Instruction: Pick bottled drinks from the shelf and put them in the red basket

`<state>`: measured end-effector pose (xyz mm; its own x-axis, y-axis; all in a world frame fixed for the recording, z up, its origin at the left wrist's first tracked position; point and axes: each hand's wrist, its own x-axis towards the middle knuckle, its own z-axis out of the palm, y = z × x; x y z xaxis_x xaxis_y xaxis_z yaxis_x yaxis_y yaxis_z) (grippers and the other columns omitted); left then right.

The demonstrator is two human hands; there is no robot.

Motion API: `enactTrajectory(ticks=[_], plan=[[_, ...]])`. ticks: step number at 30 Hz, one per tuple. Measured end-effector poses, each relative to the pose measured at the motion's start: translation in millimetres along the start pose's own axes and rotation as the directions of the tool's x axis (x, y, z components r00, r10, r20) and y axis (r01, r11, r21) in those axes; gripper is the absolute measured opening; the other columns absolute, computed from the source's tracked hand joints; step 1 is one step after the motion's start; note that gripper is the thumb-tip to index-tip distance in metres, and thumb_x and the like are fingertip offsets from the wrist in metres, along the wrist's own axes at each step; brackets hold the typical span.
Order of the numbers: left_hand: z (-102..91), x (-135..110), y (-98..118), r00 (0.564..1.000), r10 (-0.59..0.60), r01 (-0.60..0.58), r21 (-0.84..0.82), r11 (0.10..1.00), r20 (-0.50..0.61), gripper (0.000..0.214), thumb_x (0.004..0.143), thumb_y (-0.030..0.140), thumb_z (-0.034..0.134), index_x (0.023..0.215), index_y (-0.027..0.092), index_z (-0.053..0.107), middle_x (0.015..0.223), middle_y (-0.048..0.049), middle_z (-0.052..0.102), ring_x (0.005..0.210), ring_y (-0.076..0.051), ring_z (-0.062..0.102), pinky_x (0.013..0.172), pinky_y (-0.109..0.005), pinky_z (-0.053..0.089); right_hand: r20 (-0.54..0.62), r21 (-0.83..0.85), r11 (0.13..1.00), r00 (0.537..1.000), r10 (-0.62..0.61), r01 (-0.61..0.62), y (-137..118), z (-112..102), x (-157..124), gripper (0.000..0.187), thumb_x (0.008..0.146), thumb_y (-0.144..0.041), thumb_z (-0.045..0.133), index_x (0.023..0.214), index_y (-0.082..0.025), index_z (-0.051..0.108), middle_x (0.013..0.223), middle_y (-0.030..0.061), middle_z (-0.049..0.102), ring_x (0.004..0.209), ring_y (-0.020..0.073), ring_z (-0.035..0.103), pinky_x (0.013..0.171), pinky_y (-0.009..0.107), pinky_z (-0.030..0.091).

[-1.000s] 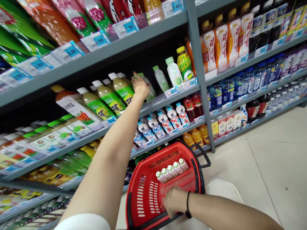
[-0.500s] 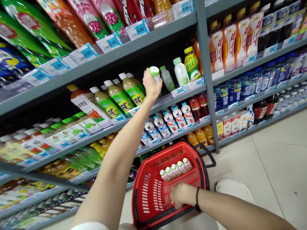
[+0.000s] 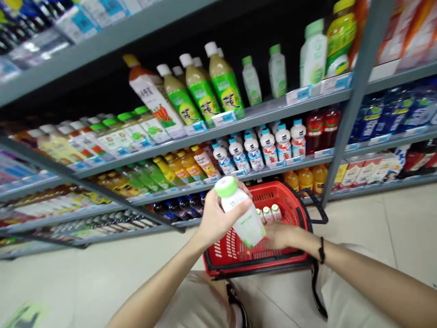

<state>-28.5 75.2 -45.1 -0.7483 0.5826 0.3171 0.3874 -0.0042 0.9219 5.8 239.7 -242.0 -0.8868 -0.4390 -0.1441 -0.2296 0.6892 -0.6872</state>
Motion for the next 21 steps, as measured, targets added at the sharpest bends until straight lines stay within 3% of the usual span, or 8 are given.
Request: enactTrajectory(ticks=[2, 6, 9, 14, 17, 21], plan=[[-12.1, -15, -31, 0.998, -0.058, 0.057, -0.077, 0.995, -0.006, 0.042, 0.077, 0.038, 0.096, 0.097, 0.017, 0.066, 0.094, -0.0053, 0.071, 0.084, -0.018, 0.069, 0.077, -0.029, 0.058, 0.004, 0.244, 0.966, 0.997, 0.081, -0.079, 0, -9, 6, 0.041, 0.089, -0.025, 0.073, 0.129, -0.016, 0.074, 0.127, 0.0168, 0.079, 0.111, 0.0315, 0.079, 0.090, 0.037, 0.065], [-30.6, -35, -85, 0.988, -0.138, 0.118, -0.235, 0.965, -0.068, 0.044, 0.075, 0.036, 0.099, 0.097, 0.016, 0.065, 0.094, -0.0038, 0.069, 0.086, -0.016, 0.069, 0.079, -0.026, 0.059, 0.160, 0.508, 0.843, 0.981, 0.108, -0.176, -12, -9, 18, 0.049, 0.099, -0.015, 0.045, 0.146, -0.014, 0.061, 0.112, 0.0137, 0.080, 0.089, 0.0234, 0.081, 0.076, 0.035, 0.068], [-42.3, -46, -110, 0.966, -0.253, 0.205, -0.438, 0.875, -0.053, 0.049, 0.072, 0.035, 0.101, 0.099, 0.017, 0.064, 0.093, -0.0017, 0.068, 0.083, -0.016, 0.070, 0.075, -0.027, 0.061, 0.262, 0.720, 0.668, 0.965, -0.015, -0.186, -26, 0, 19, 0.064, 0.093, -0.017, 0.061, 0.156, -0.017, 0.051, 0.125, 0.0134, 0.076, 0.097, 0.0222, 0.080, 0.083, 0.036, 0.069], [-60.2, -52, -122, 0.929, -0.362, 0.233, -0.644, 0.729, -0.074, 0.043, 0.075, 0.040, 0.097, 0.093, 0.015, 0.067, 0.087, -0.0027, 0.069, 0.078, -0.016, 0.071, 0.072, -0.028, 0.063, 0.290, 0.854, 0.501, 0.930, -0.225, -0.145, -47, 3, 20, 0.104, 0.076, -0.028, 0.095, 0.164, -0.019, 0.039, 0.147, 0.0177, 0.065, 0.132, 0.0303, 0.067, 0.098, 0.040, 0.067], [-66.2, -51, -125, 0.915, -0.394, 0.241, -0.672, 0.700, -0.083, 0.040, 0.076, 0.040, 0.096, 0.092, 0.014, 0.070, 0.087, -0.0041, 0.071, 0.076, -0.016, 0.071, 0.071, -0.027, 0.063, 0.315, 0.882, 0.427, 0.924, -0.217, -0.200, -55, 4, 29, 0.099, 0.078, -0.038, 0.098, 0.158, -0.019, 0.043, 0.140, 0.0162, 0.066, 0.117, 0.0263, 0.071, 0.088, 0.039, 0.070], [-69.4, -53, -129, 0.913, -0.402, 0.246, -0.697, 0.673, -0.066, 0.036, 0.077, 0.039, 0.094, 0.090, 0.015, 0.071, 0.087, -0.0045, 0.073, 0.076, -0.017, 0.072, 0.071, -0.027, 0.062, 0.336, 0.855, 0.458, 0.933, -0.128, -0.245, -68, 4, 42, 0.080, 0.077, -0.041, 0.099, 0.139, -0.017, 0.054, 0.112, 0.0067, 0.071, 0.089, 0.0188, 0.073, 0.070, 0.031, 0.069]])
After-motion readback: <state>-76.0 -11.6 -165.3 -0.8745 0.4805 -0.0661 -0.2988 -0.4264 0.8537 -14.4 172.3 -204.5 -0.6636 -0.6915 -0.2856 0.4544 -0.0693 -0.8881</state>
